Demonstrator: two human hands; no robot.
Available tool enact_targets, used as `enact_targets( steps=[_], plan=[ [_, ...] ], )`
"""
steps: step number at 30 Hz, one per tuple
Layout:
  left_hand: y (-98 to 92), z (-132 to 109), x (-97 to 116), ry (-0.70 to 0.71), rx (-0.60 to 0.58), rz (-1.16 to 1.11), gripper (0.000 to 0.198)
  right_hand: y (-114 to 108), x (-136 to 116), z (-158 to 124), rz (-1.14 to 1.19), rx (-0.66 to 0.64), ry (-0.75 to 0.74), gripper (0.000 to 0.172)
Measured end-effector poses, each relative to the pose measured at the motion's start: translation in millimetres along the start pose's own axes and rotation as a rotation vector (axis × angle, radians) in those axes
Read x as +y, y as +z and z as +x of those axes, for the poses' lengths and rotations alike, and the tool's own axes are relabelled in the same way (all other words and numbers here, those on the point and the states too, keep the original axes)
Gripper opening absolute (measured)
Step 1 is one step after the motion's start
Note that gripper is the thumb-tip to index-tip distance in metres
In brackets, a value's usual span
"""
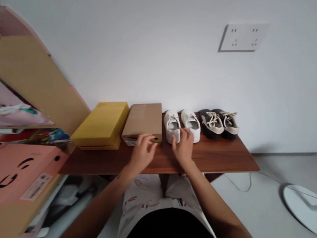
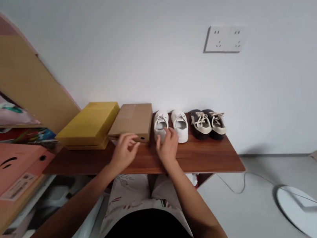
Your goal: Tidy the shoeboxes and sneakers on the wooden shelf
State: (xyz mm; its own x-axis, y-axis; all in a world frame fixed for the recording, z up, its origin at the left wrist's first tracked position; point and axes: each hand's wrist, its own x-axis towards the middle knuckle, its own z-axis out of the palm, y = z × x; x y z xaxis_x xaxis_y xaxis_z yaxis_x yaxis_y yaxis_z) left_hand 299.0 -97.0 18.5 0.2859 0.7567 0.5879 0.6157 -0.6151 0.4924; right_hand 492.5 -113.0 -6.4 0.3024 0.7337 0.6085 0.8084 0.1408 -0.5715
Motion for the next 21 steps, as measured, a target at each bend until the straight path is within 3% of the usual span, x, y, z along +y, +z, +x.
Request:
enact_targets(
  steps=[2,4,6,8,10,15,18,21],
  plan=[
    [42.7,21.6,36.8,-0.018,-0.150,-0.051,0.035,-19.4,28.4,21.9,-0.105,-0.095,0.068,0.043],
    [79.8,46.5,61.9,-0.145,-0.275,0.063,0.043,-29.9,46.7,43.3,-0.221,-0.267,0.129,0.040],
    [106.0,68.7,74.2,-0.316,-0.389,0.215,0.043,-33.7,58.5,60.2,-0.308,-0.413,0.178,0.031],
    [119.8,82.7,75.9,-0.407,-0.434,0.295,0.034,-34.8,70.1,70.0,-0.306,-0.457,0.200,0.019],
    [124.2,86.9,70.8,-0.411,-0.373,0.276,0.025,-36.1,84.6,71.6,-0.184,-0.384,0.212,0.014],
    [132.3,73.3,52.9,-0.496,-0.041,-0.046,0.023,-35.8,120.1,48.6,0.429,-0.064,0.448,0.036],
    [148.3,63.0,44.9,-0.637,0.032,-0.333,0.025,-29.5,126.6,33.8,0.780,-0.014,0.661,0.045],
    [163.2,56.9,38.6,-0.746,0.062,-0.480,0.027,-24.2,126.6,29.6,0.920,-0.016,0.788,0.048]
  ],
)
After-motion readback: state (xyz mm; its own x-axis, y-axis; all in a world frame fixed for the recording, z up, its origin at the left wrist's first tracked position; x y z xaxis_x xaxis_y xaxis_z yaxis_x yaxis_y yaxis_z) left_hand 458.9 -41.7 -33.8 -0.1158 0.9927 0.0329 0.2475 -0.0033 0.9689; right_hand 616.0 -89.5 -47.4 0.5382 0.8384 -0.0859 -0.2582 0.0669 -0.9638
